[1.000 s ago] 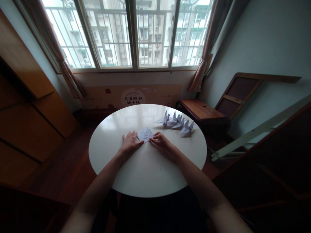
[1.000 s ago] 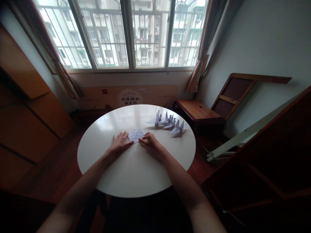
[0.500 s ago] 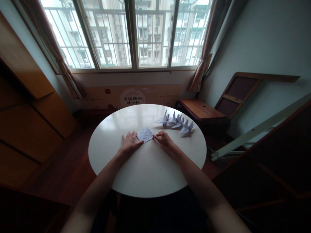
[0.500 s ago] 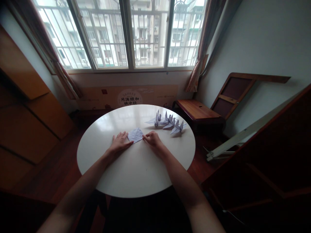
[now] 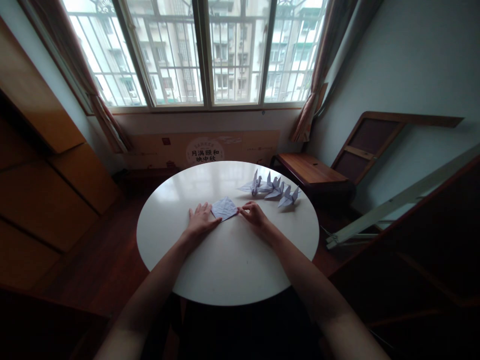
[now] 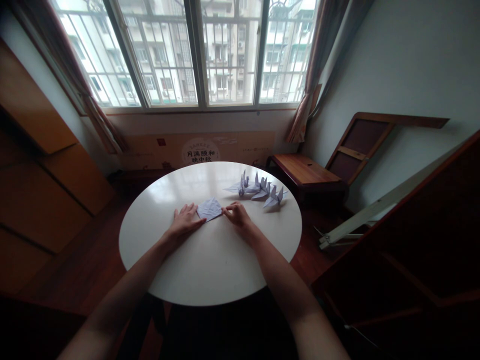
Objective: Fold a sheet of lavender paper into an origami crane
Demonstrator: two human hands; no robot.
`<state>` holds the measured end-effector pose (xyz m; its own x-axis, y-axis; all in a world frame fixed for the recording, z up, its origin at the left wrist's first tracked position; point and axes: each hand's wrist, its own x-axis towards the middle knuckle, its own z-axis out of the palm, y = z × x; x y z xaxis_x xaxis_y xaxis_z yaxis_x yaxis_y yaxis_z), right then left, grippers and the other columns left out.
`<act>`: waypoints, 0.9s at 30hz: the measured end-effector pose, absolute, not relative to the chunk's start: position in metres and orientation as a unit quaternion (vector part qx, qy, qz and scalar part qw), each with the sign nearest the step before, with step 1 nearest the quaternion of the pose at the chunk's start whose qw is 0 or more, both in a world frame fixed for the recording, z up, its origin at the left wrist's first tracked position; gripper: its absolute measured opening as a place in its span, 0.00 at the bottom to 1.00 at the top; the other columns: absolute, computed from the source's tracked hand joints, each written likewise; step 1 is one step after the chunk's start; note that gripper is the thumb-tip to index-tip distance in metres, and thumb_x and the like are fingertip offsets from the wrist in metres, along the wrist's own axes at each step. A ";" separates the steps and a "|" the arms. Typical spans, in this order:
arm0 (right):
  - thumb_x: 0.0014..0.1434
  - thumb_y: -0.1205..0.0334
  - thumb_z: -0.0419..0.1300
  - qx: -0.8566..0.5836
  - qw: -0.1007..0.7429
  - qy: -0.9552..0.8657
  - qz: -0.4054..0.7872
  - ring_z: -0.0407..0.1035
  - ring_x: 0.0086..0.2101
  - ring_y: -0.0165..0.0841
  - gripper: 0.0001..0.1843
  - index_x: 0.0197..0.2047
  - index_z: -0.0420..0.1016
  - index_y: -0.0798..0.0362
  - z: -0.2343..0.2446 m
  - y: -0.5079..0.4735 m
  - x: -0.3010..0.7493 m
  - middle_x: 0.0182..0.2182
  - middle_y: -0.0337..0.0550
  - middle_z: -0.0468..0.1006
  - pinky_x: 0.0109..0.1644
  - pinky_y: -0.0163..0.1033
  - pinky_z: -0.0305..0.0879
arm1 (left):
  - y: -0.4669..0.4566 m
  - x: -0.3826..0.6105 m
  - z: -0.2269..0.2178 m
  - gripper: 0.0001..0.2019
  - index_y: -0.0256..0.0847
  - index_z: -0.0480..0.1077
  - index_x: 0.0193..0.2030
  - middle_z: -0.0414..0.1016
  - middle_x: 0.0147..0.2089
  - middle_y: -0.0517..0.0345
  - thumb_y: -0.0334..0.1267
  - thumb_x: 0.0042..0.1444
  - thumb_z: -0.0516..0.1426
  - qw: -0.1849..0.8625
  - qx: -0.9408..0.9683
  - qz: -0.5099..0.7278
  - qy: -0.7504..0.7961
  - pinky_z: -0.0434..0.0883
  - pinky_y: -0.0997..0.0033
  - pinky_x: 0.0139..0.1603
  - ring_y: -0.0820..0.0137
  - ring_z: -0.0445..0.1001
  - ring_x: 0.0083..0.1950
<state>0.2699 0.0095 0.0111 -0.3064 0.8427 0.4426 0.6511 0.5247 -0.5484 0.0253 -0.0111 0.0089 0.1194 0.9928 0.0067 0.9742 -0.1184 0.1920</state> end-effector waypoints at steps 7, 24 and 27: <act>0.60 0.52 0.60 -0.317 0.369 -0.852 0.191 0.70 0.39 0.36 0.13 0.38 0.83 0.48 0.005 -0.004 0.250 0.33 0.46 0.81 0.45 0.38 0.66 | -0.013 0.025 0.010 0.41 0.41 0.54 0.68 0.46 0.72 0.43 0.67 0.54 0.47 0.068 0.749 0.073 0.655 0.40 0.36 0.66 0.45 0.42 0.72; 0.59 0.55 0.58 -0.473 0.308 -0.818 0.109 0.72 0.35 0.36 0.15 0.33 0.84 0.52 0.009 0.010 0.266 0.28 0.46 0.81 0.39 0.36 0.63 | -0.009 0.023 0.004 0.42 0.41 0.55 0.67 0.47 0.72 0.43 0.67 0.53 0.47 0.070 0.751 0.092 0.650 0.39 0.35 0.66 0.45 0.44 0.72; 0.59 0.55 0.57 -0.498 0.306 -0.805 0.098 0.72 0.33 0.36 0.16 0.31 0.84 0.52 0.011 0.010 0.268 0.28 0.47 0.82 0.40 0.36 0.62 | -0.008 0.023 0.003 0.41 0.42 0.55 0.67 0.47 0.72 0.44 0.67 0.53 0.48 0.069 0.750 0.092 0.651 0.39 0.36 0.66 0.45 0.43 0.72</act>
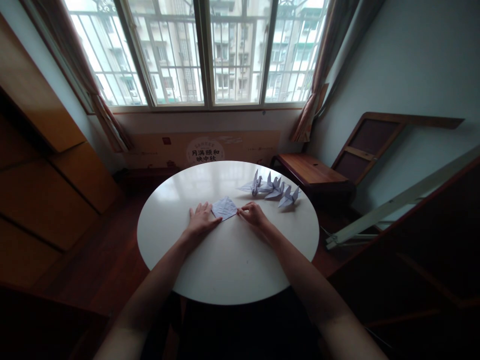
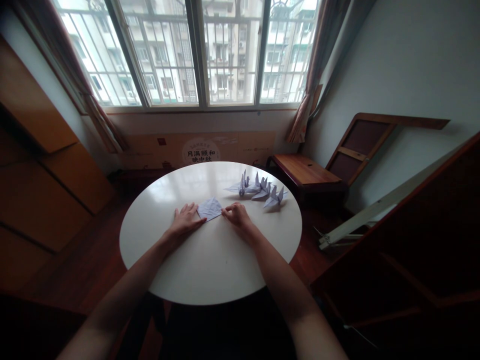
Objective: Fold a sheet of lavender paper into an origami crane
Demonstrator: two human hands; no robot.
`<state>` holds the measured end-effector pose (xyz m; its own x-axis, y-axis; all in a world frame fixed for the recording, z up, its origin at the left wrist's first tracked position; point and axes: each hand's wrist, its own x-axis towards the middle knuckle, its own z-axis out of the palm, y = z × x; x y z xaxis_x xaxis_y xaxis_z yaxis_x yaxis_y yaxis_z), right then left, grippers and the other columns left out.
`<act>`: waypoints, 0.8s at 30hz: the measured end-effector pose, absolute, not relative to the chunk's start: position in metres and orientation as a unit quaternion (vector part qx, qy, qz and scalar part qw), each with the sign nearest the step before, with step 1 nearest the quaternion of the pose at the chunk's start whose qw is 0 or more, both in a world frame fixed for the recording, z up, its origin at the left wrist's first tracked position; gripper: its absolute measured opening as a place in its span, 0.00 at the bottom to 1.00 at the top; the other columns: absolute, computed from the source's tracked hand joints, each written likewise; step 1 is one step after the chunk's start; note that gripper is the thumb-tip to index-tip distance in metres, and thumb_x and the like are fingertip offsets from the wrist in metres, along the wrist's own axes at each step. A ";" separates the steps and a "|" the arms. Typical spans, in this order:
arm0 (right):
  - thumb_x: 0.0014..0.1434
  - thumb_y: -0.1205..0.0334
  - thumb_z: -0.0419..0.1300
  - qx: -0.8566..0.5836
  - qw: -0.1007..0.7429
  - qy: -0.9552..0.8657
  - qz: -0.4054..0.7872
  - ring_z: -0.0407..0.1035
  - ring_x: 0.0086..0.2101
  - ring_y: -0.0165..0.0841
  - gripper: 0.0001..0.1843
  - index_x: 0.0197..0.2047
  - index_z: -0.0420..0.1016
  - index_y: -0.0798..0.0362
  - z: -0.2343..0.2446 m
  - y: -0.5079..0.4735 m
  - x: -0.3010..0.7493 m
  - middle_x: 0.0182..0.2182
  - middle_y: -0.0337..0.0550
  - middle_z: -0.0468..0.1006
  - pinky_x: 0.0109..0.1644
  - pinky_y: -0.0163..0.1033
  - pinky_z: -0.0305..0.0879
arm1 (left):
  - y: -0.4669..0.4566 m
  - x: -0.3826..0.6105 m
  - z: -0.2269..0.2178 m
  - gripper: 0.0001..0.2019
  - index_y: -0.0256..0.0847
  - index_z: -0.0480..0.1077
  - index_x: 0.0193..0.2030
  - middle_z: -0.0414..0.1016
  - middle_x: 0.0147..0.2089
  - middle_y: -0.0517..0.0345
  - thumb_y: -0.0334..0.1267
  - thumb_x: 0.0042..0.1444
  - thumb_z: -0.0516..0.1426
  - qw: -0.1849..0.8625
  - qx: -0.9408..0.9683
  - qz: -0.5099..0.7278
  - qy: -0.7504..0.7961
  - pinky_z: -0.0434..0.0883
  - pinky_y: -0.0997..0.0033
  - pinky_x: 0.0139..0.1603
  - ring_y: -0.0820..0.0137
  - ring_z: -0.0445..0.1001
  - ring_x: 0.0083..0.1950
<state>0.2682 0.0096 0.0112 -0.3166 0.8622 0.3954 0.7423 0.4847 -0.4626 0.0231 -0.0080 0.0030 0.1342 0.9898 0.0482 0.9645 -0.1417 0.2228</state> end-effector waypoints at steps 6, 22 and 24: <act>0.59 0.53 0.57 -0.516 0.317 -0.781 0.153 0.72 0.28 0.35 0.18 0.29 0.83 0.53 0.016 0.009 0.271 0.26 0.46 0.82 0.34 0.34 0.61 | -0.012 0.025 0.005 0.39 0.41 0.57 0.66 0.49 0.71 0.41 0.64 0.53 0.52 0.064 0.746 0.130 0.650 0.42 0.36 0.65 0.44 0.43 0.71; 0.61 0.57 0.55 -0.421 0.426 -0.780 0.180 0.71 0.35 0.36 0.16 0.33 0.83 0.54 0.011 0.010 0.268 0.30 0.46 0.82 0.41 0.38 0.65 | -0.017 0.029 0.013 0.11 0.45 0.78 0.39 0.75 0.51 0.54 0.43 0.58 0.55 0.124 0.846 0.235 0.463 0.57 0.57 0.63 0.63 0.69 0.54; 0.59 0.58 0.58 -0.435 0.409 -0.784 0.167 0.71 0.38 0.38 0.13 0.37 0.83 0.53 0.008 0.013 0.269 0.34 0.47 0.82 0.45 0.40 0.65 | -0.017 0.029 0.013 0.10 0.46 0.77 0.40 0.74 0.53 0.54 0.42 0.58 0.55 0.113 0.844 0.232 0.470 0.57 0.56 0.64 0.61 0.66 0.59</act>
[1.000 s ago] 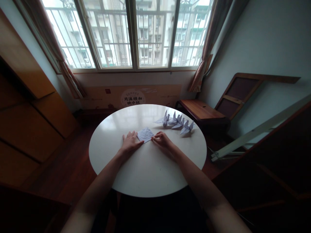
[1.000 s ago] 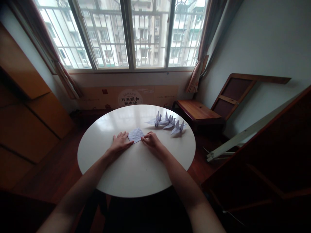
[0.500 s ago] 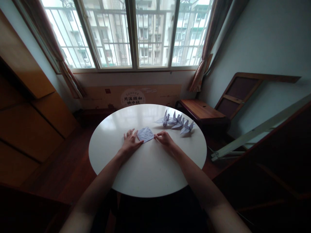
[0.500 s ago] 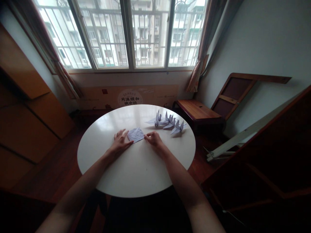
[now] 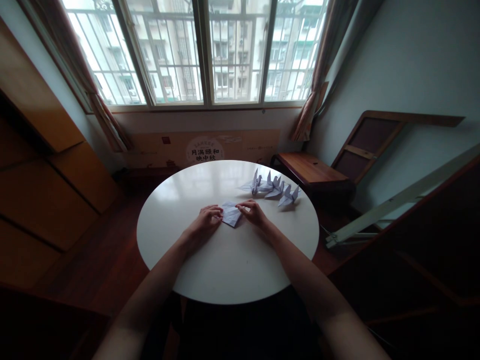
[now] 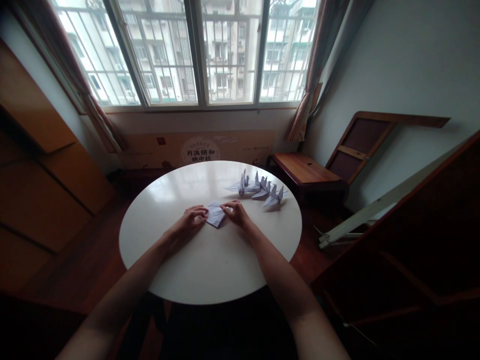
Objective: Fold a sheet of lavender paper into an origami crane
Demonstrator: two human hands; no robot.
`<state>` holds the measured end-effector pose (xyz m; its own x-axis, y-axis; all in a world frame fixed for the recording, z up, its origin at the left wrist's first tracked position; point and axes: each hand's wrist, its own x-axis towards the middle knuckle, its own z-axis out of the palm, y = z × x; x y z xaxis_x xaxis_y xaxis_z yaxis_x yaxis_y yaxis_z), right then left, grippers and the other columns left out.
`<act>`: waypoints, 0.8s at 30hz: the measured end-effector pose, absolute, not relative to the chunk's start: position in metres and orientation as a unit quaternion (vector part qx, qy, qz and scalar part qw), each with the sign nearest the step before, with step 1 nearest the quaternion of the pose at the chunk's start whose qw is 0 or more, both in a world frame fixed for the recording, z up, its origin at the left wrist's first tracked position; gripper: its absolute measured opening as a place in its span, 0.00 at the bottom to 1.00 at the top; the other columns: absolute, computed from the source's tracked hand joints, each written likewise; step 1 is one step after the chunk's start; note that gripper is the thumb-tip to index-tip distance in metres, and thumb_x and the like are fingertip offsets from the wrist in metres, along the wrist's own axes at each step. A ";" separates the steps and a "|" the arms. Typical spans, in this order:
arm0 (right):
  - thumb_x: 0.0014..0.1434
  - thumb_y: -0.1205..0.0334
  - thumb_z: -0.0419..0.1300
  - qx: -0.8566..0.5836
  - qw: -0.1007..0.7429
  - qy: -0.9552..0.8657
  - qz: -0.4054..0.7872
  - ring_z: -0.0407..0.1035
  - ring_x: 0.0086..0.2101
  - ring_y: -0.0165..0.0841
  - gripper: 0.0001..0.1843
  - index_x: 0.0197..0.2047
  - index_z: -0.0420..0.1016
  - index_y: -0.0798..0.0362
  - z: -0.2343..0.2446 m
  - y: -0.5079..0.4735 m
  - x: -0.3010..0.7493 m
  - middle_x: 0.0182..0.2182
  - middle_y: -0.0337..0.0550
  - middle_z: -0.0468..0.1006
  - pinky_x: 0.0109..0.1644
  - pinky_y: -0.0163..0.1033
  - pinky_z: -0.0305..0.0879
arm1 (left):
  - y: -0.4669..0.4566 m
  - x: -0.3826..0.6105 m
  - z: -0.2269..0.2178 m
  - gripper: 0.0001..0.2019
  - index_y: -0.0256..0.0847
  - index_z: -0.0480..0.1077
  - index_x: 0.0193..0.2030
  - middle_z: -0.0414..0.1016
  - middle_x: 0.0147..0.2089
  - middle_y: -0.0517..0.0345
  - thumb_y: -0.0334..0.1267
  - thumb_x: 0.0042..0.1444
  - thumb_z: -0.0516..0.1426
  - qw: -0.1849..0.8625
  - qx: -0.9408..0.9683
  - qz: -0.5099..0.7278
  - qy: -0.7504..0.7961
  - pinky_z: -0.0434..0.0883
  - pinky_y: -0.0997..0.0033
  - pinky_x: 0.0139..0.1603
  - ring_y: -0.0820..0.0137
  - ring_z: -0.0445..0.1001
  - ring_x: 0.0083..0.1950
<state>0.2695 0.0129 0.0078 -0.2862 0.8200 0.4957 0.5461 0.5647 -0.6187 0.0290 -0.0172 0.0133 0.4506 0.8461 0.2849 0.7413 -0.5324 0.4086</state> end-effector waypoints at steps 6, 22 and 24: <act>0.56 0.58 0.62 -0.453 0.336 -0.806 0.180 0.72 0.40 0.38 0.10 0.37 0.83 0.51 0.004 0.010 0.266 0.34 0.47 0.82 0.47 0.40 0.66 | -0.017 0.029 0.011 0.20 0.48 0.71 0.55 0.64 0.63 0.50 0.52 0.60 0.52 0.053 0.798 0.173 0.575 0.54 0.50 0.63 0.54 0.56 0.63; 0.57 0.62 0.61 -0.486 0.300 -0.804 0.165 0.69 0.47 0.40 0.12 0.44 0.81 0.49 0.006 0.008 0.264 0.42 0.46 0.81 0.55 0.46 0.62 | -0.006 0.023 0.003 0.20 0.53 0.68 0.59 0.66 0.64 0.57 0.36 0.63 0.47 0.064 0.792 0.159 0.586 0.51 0.48 0.65 0.59 0.60 0.65; 0.57 0.62 0.61 -0.480 0.303 -0.806 0.170 0.70 0.47 0.41 0.12 0.44 0.81 0.49 0.005 0.009 0.264 0.42 0.45 0.81 0.55 0.46 0.62 | -0.007 0.022 0.004 0.20 0.52 0.70 0.57 0.67 0.63 0.57 0.33 0.62 0.47 0.046 0.784 0.169 0.596 0.54 0.50 0.64 0.60 0.61 0.64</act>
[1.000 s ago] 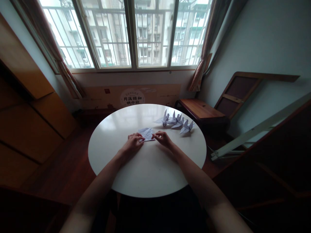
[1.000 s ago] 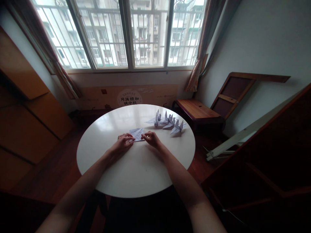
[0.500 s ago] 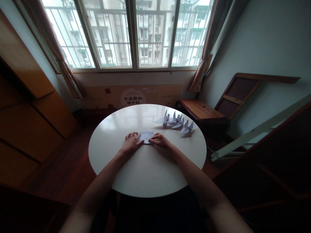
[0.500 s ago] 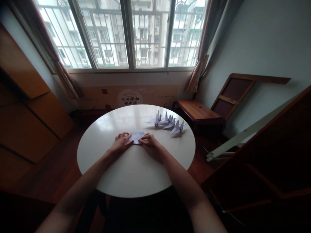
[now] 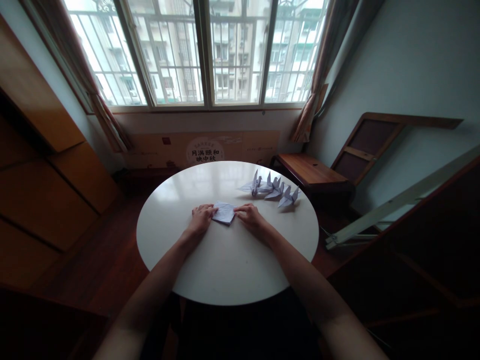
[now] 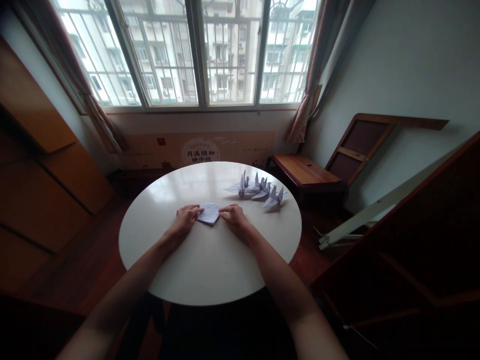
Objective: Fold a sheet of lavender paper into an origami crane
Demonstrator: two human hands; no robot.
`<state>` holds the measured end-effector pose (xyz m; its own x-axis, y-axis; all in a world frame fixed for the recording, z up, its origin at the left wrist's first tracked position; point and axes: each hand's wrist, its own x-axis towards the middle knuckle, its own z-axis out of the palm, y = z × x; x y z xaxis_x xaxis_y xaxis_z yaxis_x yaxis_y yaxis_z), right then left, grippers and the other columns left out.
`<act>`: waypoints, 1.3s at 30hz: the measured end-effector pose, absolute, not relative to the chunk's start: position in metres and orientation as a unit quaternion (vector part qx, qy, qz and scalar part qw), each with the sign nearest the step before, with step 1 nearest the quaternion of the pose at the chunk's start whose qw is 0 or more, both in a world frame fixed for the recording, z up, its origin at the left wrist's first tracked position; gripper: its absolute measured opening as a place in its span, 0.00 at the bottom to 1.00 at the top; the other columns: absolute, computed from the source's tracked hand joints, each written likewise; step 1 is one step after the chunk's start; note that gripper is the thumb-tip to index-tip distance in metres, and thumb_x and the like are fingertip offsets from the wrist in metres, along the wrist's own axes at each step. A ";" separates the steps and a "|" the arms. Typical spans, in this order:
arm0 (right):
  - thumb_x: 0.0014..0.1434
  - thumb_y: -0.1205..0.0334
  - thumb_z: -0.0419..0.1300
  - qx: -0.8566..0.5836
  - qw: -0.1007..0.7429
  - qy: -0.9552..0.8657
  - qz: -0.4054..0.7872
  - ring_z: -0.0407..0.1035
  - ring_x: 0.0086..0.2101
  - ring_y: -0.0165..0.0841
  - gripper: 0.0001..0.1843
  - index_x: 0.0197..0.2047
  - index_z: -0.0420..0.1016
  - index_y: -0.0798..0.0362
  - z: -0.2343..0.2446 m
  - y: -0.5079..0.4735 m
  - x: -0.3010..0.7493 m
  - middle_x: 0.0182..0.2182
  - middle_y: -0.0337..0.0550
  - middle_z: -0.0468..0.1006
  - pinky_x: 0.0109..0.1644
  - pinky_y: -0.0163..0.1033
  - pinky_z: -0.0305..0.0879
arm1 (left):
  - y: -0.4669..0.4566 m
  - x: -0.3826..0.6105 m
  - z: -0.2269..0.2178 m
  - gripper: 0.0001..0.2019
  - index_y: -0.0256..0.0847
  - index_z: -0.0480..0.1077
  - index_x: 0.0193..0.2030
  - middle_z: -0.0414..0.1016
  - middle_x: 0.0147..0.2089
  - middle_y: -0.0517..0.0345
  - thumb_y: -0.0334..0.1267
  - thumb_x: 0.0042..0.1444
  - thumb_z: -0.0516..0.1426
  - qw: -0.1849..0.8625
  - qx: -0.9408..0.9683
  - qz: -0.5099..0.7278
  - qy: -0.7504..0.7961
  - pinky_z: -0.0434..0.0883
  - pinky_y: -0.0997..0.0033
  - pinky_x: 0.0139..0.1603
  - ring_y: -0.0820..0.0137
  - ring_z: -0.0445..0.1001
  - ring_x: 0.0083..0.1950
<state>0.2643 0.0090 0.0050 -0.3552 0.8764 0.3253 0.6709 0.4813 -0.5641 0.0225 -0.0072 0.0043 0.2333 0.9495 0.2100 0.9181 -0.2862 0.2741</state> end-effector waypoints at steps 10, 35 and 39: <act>0.58 0.61 0.59 -0.429 0.299 -0.832 0.185 0.73 0.38 0.36 0.12 0.43 0.81 0.51 0.000 0.014 0.266 0.39 0.46 0.81 0.49 0.40 0.65 | -0.003 0.014 0.011 0.16 0.45 0.75 0.51 0.74 0.53 0.52 0.35 0.61 0.50 0.041 0.726 0.262 0.634 0.64 0.53 0.57 0.58 0.68 0.55; 0.58 0.59 0.58 -0.527 0.284 -0.784 0.167 0.70 0.32 0.34 0.13 0.41 0.82 0.52 0.014 0.010 0.273 0.35 0.45 0.80 0.39 0.36 0.63 | -0.002 0.012 0.004 0.10 0.40 0.78 0.37 0.76 0.38 0.52 0.42 0.57 0.57 0.190 0.819 0.344 0.417 0.72 0.69 0.41 0.69 0.75 0.36; 0.58 0.59 0.58 -0.524 0.286 -0.784 0.171 0.70 0.32 0.33 0.13 0.41 0.83 0.53 0.015 0.010 0.273 0.35 0.45 0.79 0.39 0.36 0.62 | -0.004 0.011 0.006 0.11 0.41 0.78 0.37 0.77 0.39 0.52 0.42 0.60 0.55 0.153 0.840 0.319 0.413 0.71 0.68 0.42 0.68 0.74 0.38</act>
<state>0.2727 0.0102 0.0148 -0.2863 0.9195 0.2694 0.7240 0.3917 -0.5677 0.0108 -0.0042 0.0056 0.4567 0.7901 0.4088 0.5955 -0.6129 0.5194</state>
